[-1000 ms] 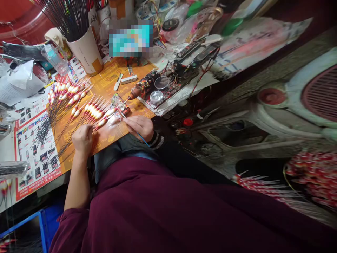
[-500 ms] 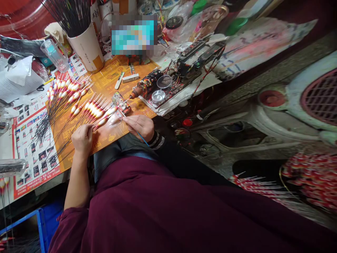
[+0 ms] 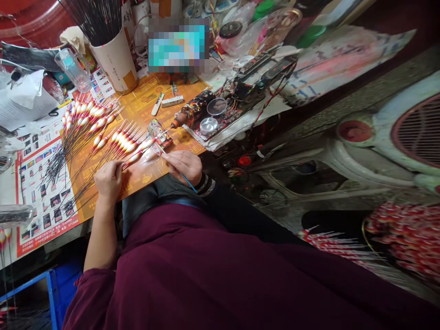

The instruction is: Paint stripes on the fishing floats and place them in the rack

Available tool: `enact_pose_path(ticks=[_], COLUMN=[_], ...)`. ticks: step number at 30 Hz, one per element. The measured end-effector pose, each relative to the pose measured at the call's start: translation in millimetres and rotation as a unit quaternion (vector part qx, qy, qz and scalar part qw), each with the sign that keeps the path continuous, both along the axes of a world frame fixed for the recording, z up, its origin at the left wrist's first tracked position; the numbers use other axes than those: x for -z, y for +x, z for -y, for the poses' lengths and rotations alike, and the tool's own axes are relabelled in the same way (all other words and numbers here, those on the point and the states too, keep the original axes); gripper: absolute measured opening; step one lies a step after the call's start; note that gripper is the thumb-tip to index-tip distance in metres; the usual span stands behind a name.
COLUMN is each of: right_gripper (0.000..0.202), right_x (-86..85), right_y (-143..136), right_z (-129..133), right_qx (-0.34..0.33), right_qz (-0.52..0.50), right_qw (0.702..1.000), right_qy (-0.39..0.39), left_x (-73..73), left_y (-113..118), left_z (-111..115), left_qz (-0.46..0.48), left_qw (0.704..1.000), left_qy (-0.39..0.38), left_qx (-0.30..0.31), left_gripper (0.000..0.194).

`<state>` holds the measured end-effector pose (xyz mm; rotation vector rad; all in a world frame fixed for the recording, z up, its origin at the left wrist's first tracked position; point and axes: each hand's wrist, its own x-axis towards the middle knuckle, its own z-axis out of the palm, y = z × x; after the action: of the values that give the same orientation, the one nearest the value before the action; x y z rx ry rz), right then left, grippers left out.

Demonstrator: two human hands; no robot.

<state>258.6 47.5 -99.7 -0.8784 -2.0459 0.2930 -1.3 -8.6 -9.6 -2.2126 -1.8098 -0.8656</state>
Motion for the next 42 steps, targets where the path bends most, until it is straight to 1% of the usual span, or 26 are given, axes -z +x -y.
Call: enact_pose_path(ticks=[3, 6, 9, 13, 17, 21, 23, 26, 31, 34, 39, 42], right_gripper=[0.027, 0.029, 0.036, 0.045, 0.045, 0.045, 0.043, 0.040, 0.035, 0.038, 0.048, 0.051], right_x=[-0.6, -2.7, -4.8, -6.9, -10.0, -9.7, -6.6, 0.6, 8.5, 6.3, -5.8, -7.6], right_y=[-11.6, -29.8, -45.0, -51.9, -50.8, -50.2, -50.6, -51.4, -52.6, -52.9, -51.5, -50.2], right_z=[8.9, 20.0, 28.0, 30.6, 30.7, 32.4, 32.9, 32.7, 32.1, 32.2, 32.8, 32.9], right_qx=[-0.048, -0.081, -0.096, -0.090, -0.083, -0.058, -0.050, -0.049, -0.040, -0.043, -0.038, -0.044], right_qz=[-0.030, -0.074, -0.102, -0.104, -0.103, -0.078, -0.077, -0.078, -0.053, -0.066, -0.071, -0.078], right_qw=[0.996, 0.982, 0.971, 0.962, 0.960, 0.962, 0.964, 0.970, 0.980, 0.978, 0.965, 0.963], right_qy=[0.071, 0.156, 0.195, 0.234, 0.247, 0.255, 0.250, 0.223, 0.186, 0.194, 0.250, 0.254], left_x=[1.3, 2.4, 3.5, 6.6, 8.3, 6.6, 5.6, 5.3, 6.5, 6.6, 5.7, 5.8], left_y=[-0.6, 0.2, 2.6, 4.6, 4.6, 5.2, 5.6, 5.9, 5.4, 5.2, 5.6, 5.9], left_z=[0.0, 1.1, 3.2, 4.7, 5.4, 6.6, 6.9, 6.8, 6.0, 5.9, 6.0, 6.1], left_qz=[-0.004, -0.008, -0.008, -0.004, 0.007, 0.004, 0.005, 0.011, 0.007, 0.007, 0.022, 0.019], left_qw=[1.000, 1.000, 1.000, 1.000, 1.000, 1.000, 1.000, 1.000, 1.000, 1.000, 0.999, 0.999], left_qy=[0.004, -0.006, -0.013, -0.010, -0.024, -0.024, -0.019, -0.018, -0.023, -0.028, -0.037, -0.034], left_qx=[0.001, -0.005, -0.006, -0.004, -0.007, -0.003, 0.001, 0.006, -0.001, -0.004, -0.002, -0.003], left_gripper=[0.024, 0.026, 0.027, 0.029, 0.030, 0.030, 0.029, 0.028, 0.028, 0.027, 0.028, 0.030])
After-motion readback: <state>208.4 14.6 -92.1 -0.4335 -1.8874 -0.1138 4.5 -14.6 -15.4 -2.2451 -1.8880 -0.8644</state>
